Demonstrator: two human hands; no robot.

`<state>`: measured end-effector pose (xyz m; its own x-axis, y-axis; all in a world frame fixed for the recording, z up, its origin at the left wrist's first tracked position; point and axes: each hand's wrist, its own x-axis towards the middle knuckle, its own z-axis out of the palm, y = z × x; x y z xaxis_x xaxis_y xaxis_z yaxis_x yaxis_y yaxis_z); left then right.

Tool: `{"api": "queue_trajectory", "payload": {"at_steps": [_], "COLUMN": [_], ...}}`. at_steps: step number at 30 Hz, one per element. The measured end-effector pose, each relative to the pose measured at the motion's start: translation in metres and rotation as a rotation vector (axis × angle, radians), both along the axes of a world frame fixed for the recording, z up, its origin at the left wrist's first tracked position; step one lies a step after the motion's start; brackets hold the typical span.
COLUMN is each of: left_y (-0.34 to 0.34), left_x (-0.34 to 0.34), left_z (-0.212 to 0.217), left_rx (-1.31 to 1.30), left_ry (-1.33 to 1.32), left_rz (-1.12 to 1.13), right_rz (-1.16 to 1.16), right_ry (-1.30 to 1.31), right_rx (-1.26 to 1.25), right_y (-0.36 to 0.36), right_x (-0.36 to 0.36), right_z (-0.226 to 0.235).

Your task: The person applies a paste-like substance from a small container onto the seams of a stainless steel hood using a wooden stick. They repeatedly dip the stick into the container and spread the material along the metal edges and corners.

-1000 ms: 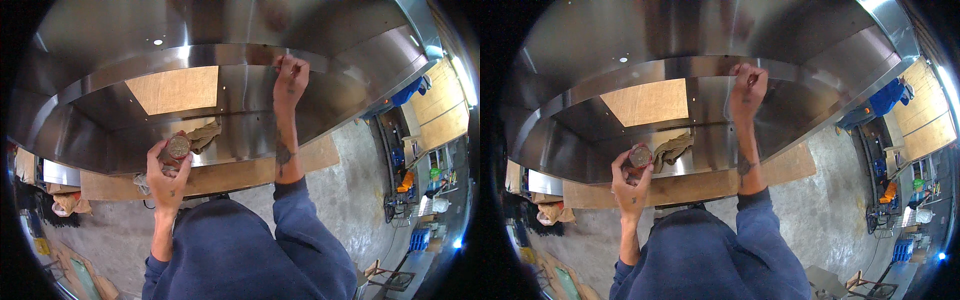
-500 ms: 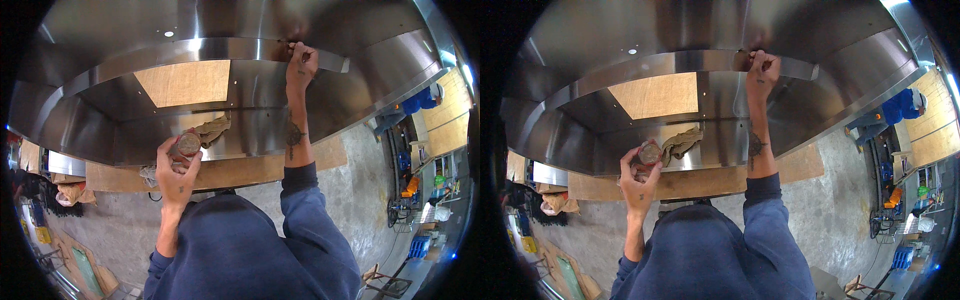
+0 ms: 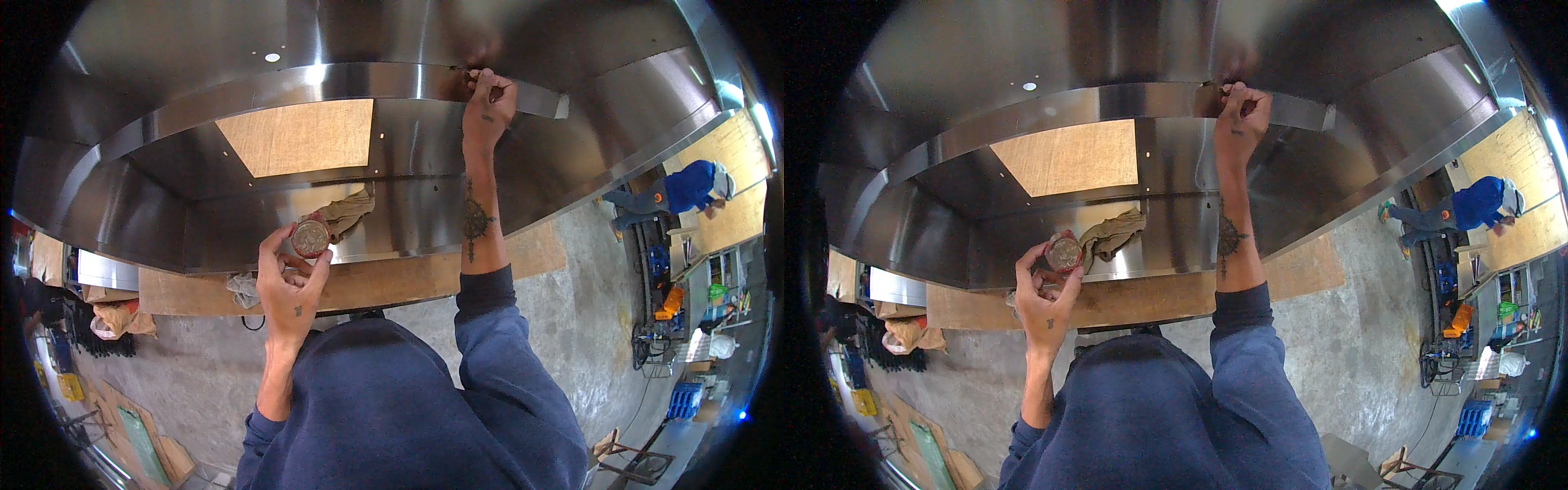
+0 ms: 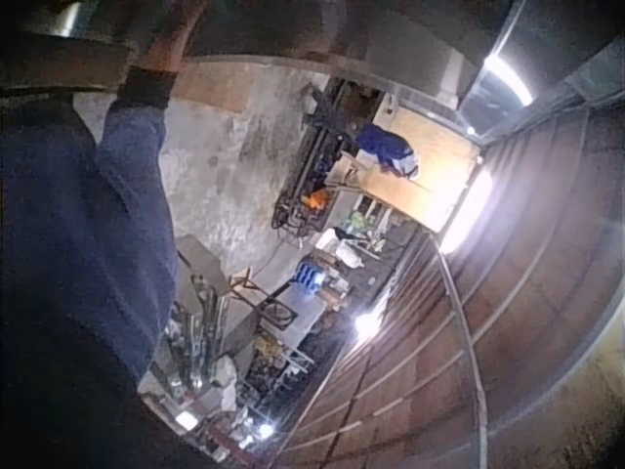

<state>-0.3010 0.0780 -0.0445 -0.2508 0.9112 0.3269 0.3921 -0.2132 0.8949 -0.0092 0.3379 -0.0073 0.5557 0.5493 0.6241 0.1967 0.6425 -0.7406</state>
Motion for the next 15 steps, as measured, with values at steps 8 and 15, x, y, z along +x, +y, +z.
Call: {"api": "queue_trajectory", "payload": {"at_steps": [8, 15], "left_y": [-0.0012, -0.0037], "left_x": [0.0001, 0.0008], "left_z": [0.0011, 0.004], "left_rx": [-0.028, -0.071], "left_ry": [0.009, 0.007], "left_rz": [0.008, 0.007], "right_rz": [-0.016, -0.024], "right_ry": [0.011, -0.018], "right_rx": [-0.03, -0.05], "right_y": [0.0015, -0.0015], "right_x": [-0.0004, -0.0004], "right_z": [0.0006, 0.0029]}}
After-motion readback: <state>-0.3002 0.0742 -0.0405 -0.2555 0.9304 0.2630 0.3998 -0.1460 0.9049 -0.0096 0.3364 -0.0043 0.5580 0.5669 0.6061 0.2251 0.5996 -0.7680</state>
